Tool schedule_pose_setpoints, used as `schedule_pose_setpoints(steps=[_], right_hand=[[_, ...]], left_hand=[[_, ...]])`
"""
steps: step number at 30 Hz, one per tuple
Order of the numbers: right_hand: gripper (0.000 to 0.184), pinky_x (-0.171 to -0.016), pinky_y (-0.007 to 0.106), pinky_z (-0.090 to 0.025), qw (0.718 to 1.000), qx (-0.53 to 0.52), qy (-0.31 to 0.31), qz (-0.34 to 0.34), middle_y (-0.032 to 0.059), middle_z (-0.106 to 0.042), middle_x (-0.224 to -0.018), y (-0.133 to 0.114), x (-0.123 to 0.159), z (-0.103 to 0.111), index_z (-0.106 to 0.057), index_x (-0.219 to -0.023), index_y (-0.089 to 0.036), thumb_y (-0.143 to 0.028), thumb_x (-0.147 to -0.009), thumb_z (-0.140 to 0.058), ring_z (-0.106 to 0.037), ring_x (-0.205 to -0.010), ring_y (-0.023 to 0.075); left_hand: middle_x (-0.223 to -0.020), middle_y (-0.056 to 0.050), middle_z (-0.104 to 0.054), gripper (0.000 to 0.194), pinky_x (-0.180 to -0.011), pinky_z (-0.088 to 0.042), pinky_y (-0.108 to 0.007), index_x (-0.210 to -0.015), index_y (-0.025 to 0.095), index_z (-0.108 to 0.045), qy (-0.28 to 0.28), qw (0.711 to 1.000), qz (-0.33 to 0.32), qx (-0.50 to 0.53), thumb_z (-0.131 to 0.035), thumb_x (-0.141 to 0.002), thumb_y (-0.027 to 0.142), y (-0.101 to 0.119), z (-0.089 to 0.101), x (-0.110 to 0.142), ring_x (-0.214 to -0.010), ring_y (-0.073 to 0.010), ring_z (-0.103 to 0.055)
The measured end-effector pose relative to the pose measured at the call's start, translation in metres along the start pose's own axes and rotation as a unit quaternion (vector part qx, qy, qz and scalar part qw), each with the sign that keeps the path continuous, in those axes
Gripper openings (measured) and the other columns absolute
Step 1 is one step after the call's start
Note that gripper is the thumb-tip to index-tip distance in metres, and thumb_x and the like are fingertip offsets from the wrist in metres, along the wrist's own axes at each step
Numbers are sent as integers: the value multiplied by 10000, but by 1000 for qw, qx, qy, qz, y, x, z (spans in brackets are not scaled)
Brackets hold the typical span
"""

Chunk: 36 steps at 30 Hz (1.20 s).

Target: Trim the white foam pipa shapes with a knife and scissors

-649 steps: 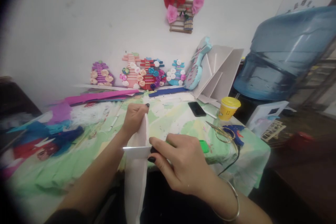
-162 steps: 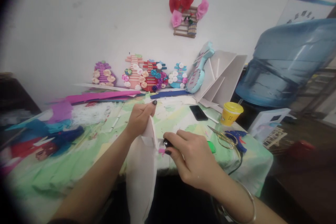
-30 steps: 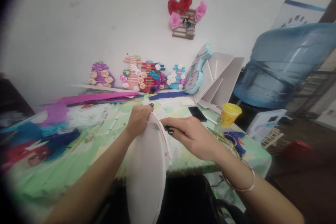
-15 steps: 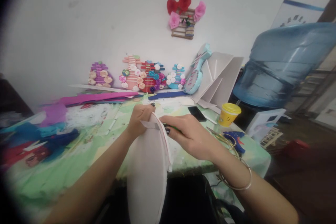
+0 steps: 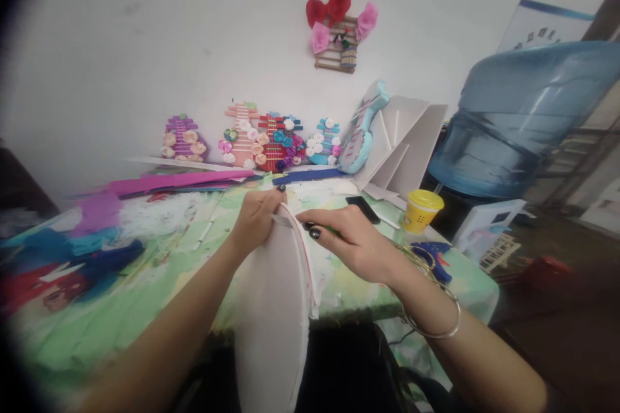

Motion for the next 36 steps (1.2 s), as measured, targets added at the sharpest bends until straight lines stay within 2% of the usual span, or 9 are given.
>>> schedule_pose_setpoints(steps=[2, 4, 6, 11, 17, 20, 27, 30, 36], right_hand=[[412, -611, 247, -355, 999, 12, 29, -9, 12, -620, -732, 3, 2, 1, -558, -1196, -191, -423, -914, -367, -513, -631, 136], [421, -636, 262, -378, 998, 19, 55, -10, 18, -625, -726, 4, 3, 2, -549, -1205, -195, -436, -906, -374, -538, -666, 158], [420, -651, 272, -392, 997, 17, 78, 0, 19, -625, -715, 4, 5, 4, -541, -1213, -206, -433, -911, -359, -554, -691, 172], [388, -684, 277, -405, 997, 26, 77, 9, 28, -634, -730, -3, 1, 6, -551, -1200, -201, -384, -916, -362, -579, -739, 180], [355, -682, 261, -398, 995, 81, 64, 14, 49, -653, -910, -12, -3, 5, -542, -1192, -186, -316, -916, -361, -581, -747, 150], [374, -705, 293, -399, 993, 101, 52, 22, 79, -635, -950, -17, 6, -3, -511, -1223, -172, -289, -908, -347, -570, -801, 173], [363, -530, 284, -295, 994, 97, 37, 43, 28, -503, -694, -39, 36, -21, -494, -1188, -142, -248, -869, -357, -438, -586, 153], [330, -517, 287, -259, 993, 111, 27, 35, 15, -462, -670, -46, 37, -19, -504, -1149, -147, -238, -861, -369, -401, -572, 152], [309, -560, 296, -304, 993, 120, -14, -4, 33, -503, -711, -50, 33, -16, -495, -1126, -155, -267, -885, -338, -436, -619, 163]], left_hand=[[-530, 26, -424, 382, -549, -299, -246, -542, 166, -461, -1, 1000, -21, -3, -342, -864, 334, 3, 3, -2, -522, -99, -386], [-589, 20, -471, 336, -598, -317, -242, -615, 163, -514, 6, 999, -41, -20, -359, -865, 326, 5, 5, -4, -581, -107, -423], [-581, 24, -442, 340, -587, -302, -242, -593, 170, -475, 26, 999, -30, -37, -373, -861, 354, 1, 5, -5, -585, -108, -402], [-464, 45, -242, 462, -464, -201, -257, -478, 197, -267, 67, 992, 103, -4, -401, -819, 479, -24, -1, -13, -464, -90, -254], [-446, 44, -191, 417, -451, -169, -270, -454, 203, -229, 81, 996, 43, -5, -409, -800, 350, -24, 5, -37, -433, -88, -220], [-451, 44, -196, 394, -464, -183, -273, -456, 203, -241, 84, 996, 25, -10, -415, -791, 317, -21, 7, -27, -443, -92, -231], [-453, 39, -220, 405, -472, -189, -282, -466, 200, -240, 70, 997, 12, 2, -370, -834, 311, -11, -2, 15, -453, -97, -244], [-448, 39, -237, 402, -481, -202, -284, -457, 200, -257, 55, 998, -3, 2, -389, -824, 300, -6, -8, 15, -455, -97, -250], [-449, 42, -228, 399, -482, -201, -280, -448, 200, -258, 40, 999, 7, 17, -389, -813, 295, -6, -13, 11, -458, -91, -239]])
Point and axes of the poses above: each hand's wrist, its own x-axis away from the middle knuckle, its own z-axis out of the back of the hand, y = z × x, the point moved 3 cm from there along -x, towards the middle knuckle
